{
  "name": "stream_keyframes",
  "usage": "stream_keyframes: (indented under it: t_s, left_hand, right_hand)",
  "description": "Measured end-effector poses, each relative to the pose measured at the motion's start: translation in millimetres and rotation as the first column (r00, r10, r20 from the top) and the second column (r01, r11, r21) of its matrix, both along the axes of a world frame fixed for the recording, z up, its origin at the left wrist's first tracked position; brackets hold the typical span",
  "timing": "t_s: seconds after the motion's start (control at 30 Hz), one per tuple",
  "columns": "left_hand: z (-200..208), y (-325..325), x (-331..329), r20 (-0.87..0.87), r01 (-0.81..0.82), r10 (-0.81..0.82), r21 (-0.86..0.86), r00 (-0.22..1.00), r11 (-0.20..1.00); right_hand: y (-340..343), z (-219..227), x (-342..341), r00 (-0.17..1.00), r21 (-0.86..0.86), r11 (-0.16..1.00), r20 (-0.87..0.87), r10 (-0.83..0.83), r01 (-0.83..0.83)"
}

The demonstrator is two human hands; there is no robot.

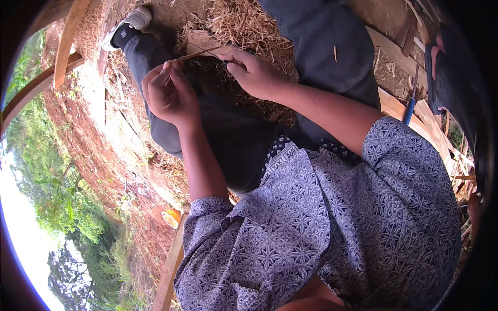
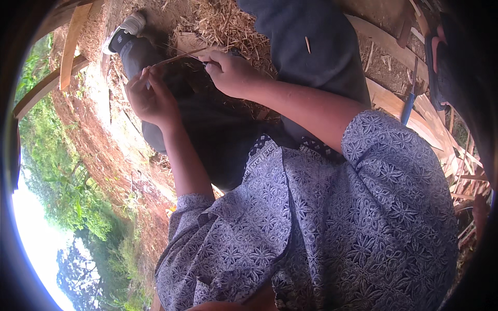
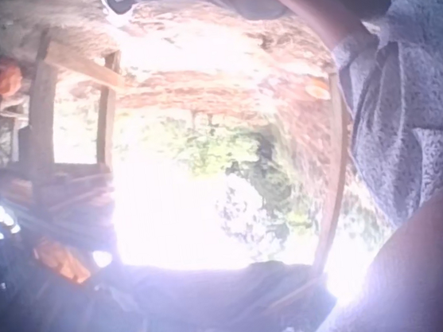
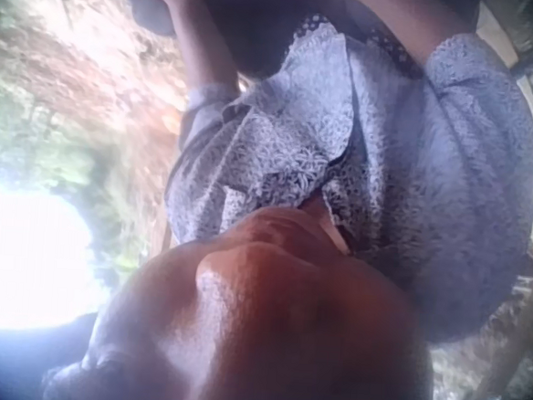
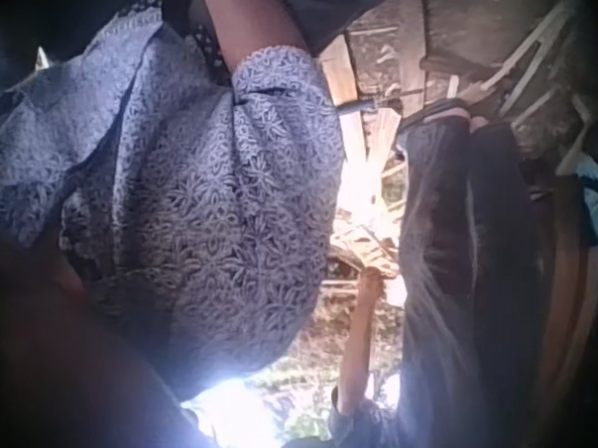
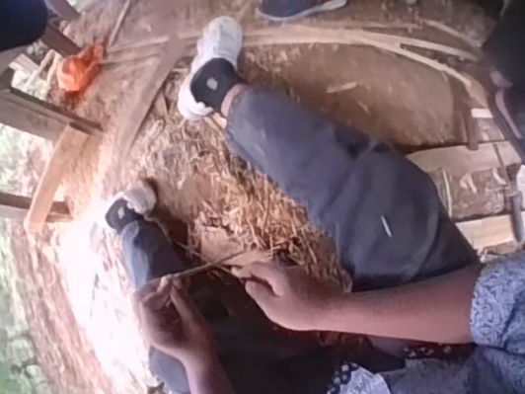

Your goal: The person sits cross-legged on the ground and uses a curved knife to shave thin strips from a bamboo stick. They hold the stick with their left hand and scrape the blade along its length with their right hand, producing wood shavings that fall onto their lap.

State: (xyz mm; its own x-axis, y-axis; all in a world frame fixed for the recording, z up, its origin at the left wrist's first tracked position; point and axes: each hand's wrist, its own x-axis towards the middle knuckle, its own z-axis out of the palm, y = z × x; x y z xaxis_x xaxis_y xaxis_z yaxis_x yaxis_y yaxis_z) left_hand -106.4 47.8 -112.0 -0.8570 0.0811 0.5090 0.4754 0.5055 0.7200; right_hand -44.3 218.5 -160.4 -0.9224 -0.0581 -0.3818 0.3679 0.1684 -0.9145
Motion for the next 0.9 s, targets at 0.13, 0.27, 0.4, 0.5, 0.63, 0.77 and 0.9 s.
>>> stream_keyframes:
  t_s: [0.13,0.27,0.4,0.5,0.63,0.77,0.9]
  left_hand:
    - [-3,-2,-1,-0.001,0.008,-0.008,-0.016,1.0,1.0]
    - [-3,-2,-2,-0.008,-0.013,0.013,0.019,1.0,1.0]
    - [1,7,-3,0.031,0.003,-0.006,0.094,0.999,0.996]
    - [2,-3,1,-0.021,0.007,-0.009,-0.077,1.0,0.997]
    - [1,4,-6,-0.006,-0.009,0.009,0.005,1.0,1.0]
    - [-2,2,0,0.006,-0.012,0.012,0.022,1.0,1.0]
    - [1,-2,-4,-0.027,-0.01,0.008,-0.074,1.0,0.997]
  right_hand:
    - [0,35,-4,0.987,-0.099,0.995,-0.159,-0.016,0.0]
    - [5,48,-7,0.995,-0.068,0.997,-0.099,0.029,-0.036]
    - [1,21,-6,0.979,-0.003,0.999,-0.199,-0.051,0.052]
    - [5,49,-5,0.995,-0.081,0.997,-0.098,-0.002,-0.006]
    - [3,18,-11,0.994,0.014,0.998,-0.098,-0.052,0.053]
    - [3,36,-7,0.98,-0.182,0.983,-0.199,-0.024,-0.012]
    - [3,32,-9,0.999,-0.039,0.999,-0.046,0.002,-0.004]
